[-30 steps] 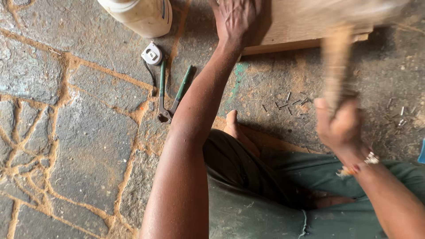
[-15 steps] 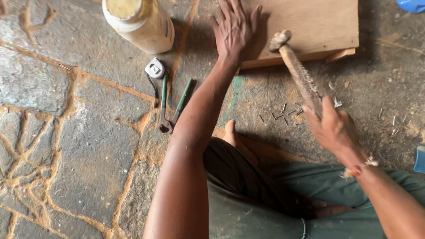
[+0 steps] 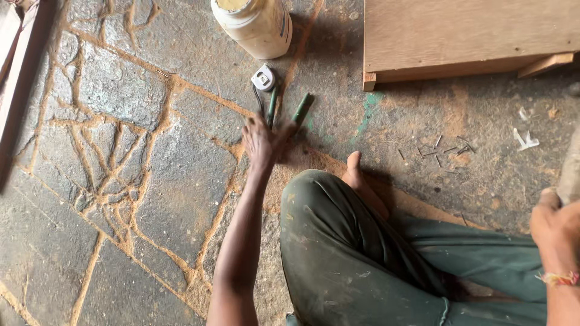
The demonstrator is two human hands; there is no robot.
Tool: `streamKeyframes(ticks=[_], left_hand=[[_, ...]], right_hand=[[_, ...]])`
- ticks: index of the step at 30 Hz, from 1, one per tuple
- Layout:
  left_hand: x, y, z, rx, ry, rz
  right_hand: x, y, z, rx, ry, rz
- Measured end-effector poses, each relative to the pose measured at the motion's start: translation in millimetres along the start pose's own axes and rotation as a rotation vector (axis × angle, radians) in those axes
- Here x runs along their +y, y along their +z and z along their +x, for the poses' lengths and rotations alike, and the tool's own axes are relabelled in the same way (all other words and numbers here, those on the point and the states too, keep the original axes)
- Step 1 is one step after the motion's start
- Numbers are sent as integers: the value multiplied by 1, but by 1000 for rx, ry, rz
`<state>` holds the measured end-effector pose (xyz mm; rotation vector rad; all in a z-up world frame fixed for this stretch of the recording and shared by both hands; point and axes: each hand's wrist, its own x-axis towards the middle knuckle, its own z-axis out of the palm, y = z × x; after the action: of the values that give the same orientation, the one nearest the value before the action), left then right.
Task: The person sits on the floor and uses a hammer and pliers to drive nails into a small wooden box. They repeatedly pick up nails, position them, and hammer them in, occasionally using pliers to adjust or remove nails.
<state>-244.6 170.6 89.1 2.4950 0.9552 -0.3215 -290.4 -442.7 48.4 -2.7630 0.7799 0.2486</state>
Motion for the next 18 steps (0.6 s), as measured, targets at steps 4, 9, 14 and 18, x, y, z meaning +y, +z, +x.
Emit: streamKeyframes(ticks=[4,9,14,18], left_hand=[[-8,25,-17,131,178,58],[-2,20,-13,-10,208,-10],[3,-12,-41,-4,288,-16],[55,-53,-67,33,483,-231]], right_hand=[[18,1,-5,122,-245,-47],[-13,-22,-22,85,-242,1],[-74,-75,-52,118,-498,390],[-147,-126,-79,107,-675,543]])
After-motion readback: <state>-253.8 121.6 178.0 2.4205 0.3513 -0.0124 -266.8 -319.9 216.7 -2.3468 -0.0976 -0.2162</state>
